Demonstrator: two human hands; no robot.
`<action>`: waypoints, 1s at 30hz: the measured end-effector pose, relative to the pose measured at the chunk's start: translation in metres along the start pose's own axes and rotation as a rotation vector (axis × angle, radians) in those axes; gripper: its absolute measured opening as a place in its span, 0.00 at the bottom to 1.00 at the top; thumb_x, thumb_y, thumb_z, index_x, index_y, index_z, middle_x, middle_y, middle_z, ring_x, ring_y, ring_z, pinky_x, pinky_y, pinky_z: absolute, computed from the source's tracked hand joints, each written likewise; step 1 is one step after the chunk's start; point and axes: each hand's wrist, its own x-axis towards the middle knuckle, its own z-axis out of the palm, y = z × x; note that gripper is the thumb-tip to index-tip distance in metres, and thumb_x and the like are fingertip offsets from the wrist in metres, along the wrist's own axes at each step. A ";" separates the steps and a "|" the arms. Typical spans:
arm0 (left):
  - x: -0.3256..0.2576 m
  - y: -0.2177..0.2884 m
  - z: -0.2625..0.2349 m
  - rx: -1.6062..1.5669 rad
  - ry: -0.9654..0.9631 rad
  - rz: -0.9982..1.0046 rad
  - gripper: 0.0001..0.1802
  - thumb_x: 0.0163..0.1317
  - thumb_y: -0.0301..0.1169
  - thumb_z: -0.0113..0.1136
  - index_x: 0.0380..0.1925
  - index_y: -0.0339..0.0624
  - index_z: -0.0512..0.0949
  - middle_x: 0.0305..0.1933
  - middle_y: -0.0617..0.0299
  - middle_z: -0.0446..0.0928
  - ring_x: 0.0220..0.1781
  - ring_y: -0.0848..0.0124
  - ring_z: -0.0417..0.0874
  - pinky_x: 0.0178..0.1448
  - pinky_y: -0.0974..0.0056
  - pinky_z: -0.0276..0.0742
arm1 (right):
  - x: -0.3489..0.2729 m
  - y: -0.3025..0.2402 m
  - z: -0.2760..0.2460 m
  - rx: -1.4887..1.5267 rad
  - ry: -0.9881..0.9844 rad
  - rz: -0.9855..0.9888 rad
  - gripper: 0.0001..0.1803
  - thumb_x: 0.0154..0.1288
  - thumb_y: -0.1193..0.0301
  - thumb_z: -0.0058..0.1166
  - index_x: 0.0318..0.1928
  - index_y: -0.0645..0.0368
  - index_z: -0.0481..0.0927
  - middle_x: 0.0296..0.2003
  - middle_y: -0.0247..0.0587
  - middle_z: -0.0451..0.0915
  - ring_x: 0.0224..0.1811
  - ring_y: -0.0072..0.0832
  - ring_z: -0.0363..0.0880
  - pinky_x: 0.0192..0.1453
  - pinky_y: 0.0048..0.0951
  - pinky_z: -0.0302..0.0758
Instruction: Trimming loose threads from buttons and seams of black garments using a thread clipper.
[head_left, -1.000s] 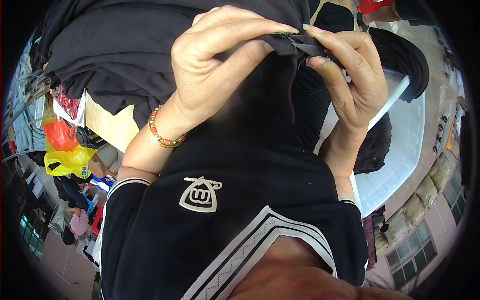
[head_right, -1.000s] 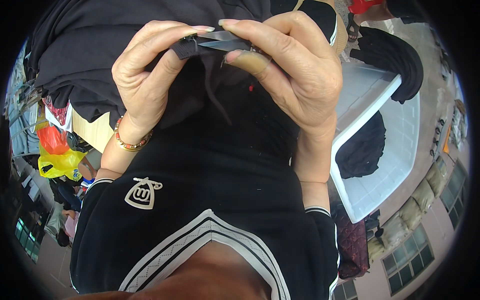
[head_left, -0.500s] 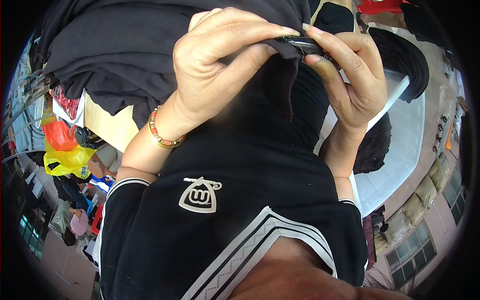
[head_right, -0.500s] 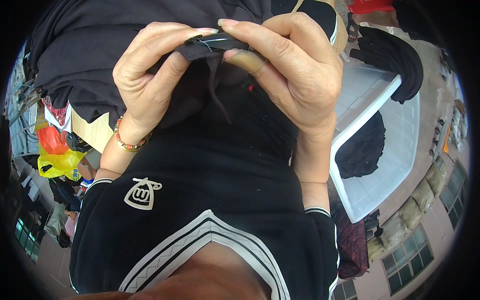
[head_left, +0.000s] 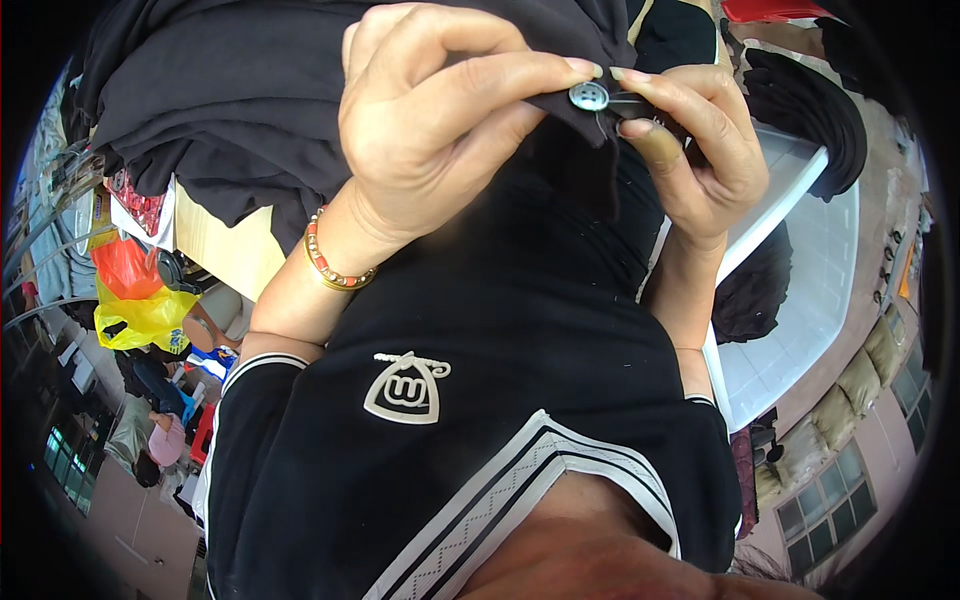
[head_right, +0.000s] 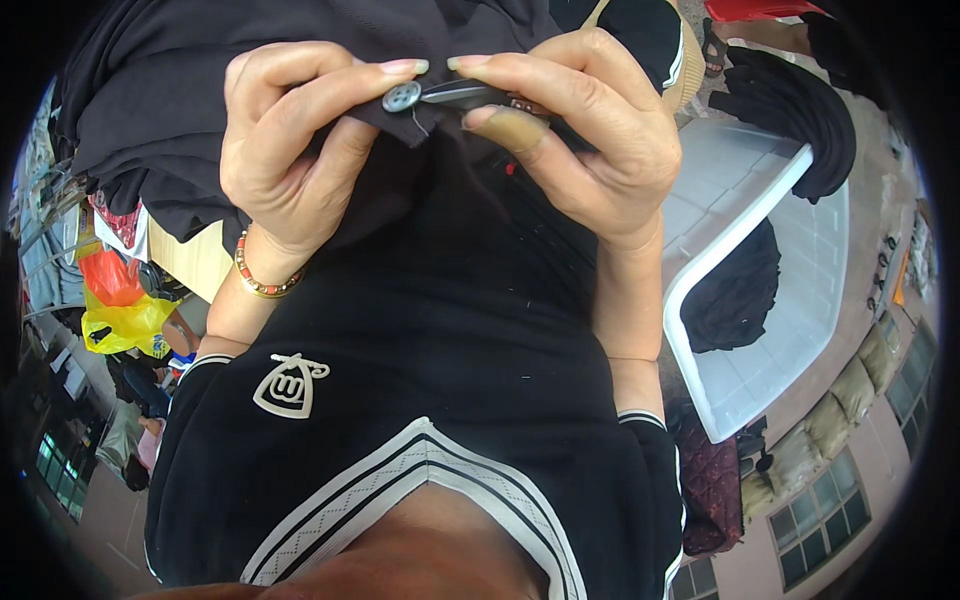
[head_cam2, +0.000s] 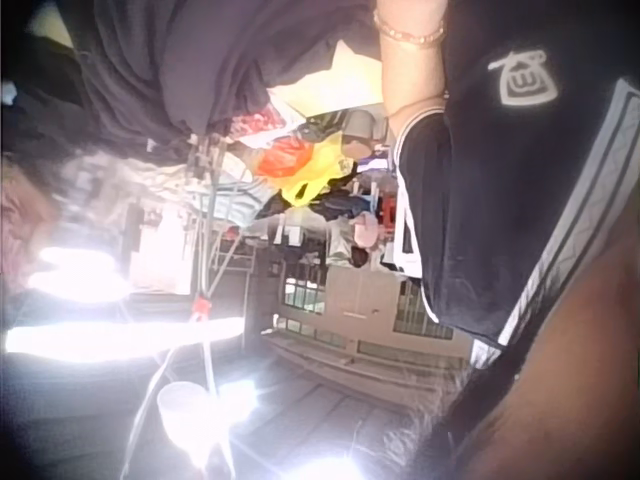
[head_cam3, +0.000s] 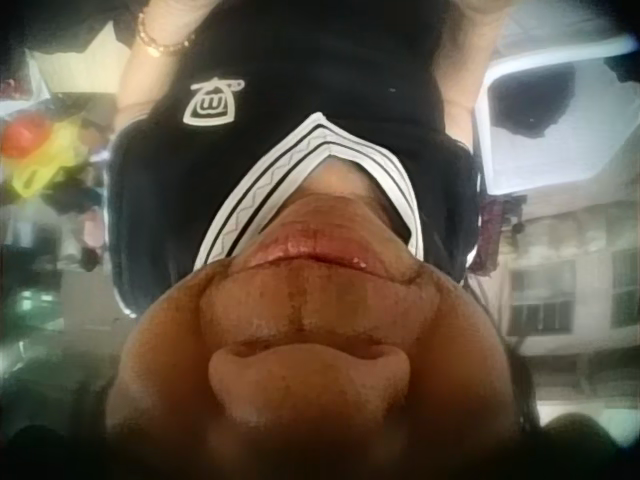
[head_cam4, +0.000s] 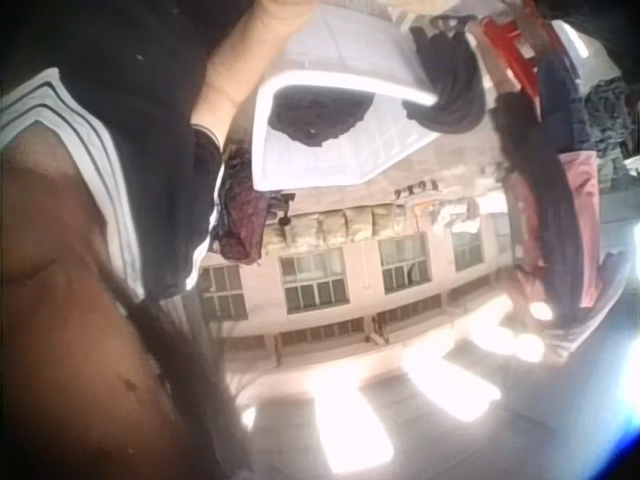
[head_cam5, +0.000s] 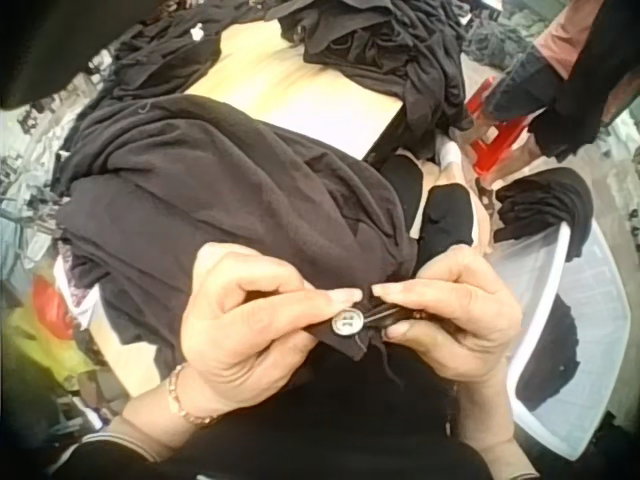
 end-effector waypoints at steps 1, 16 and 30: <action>-0.001 -0.001 -0.001 0.000 -0.008 0.002 0.16 0.46 0.20 0.68 0.39 0.42 0.88 0.35 0.64 0.79 0.38 0.70 0.76 0.45 0.67 0.70 | -0.002 -0.002 0.000 0.001 0.007 0.004 0.19 0.47 0.78 0.73 0.44 0.63 0.88 0.31 0.37 0.80 0.27 0.19 0.74 0.27 0.16 0.67; -0.015 -0.003 -0.003 0.289 0.088 0.103 0.19 0.33 0.28 0.73 0.31 0.61 0.84 0.36 0.75 0.75 0.37 0.72 0.75 0.44 0.65 0.65 | -0.014 -0.011 0.012 0.031 -0.008 0.073 0.19 0.38 0.83 0.67 0.37 0.64 0.87 0.22 0.35 0.77 0.19 0.19 0.71 0.21 0.19 0.62; -0.026 -0.020 -0.013 0.139 0.179 -0.013 0.14 0.46 0.19 0.68 0.35 0.43 0.82 0.35 0.63 0.83 0.37 0.67 0.83 0.42 0.66 0.72 | -0.005 -0.025 0.010 -0.004 -0.111 -0.013 0.18 0.34 0.78 0.64 0.35 0.63 0.87 0.19 0.37 0.72 0.18 0.24 0.72 0.19 0.23 0.64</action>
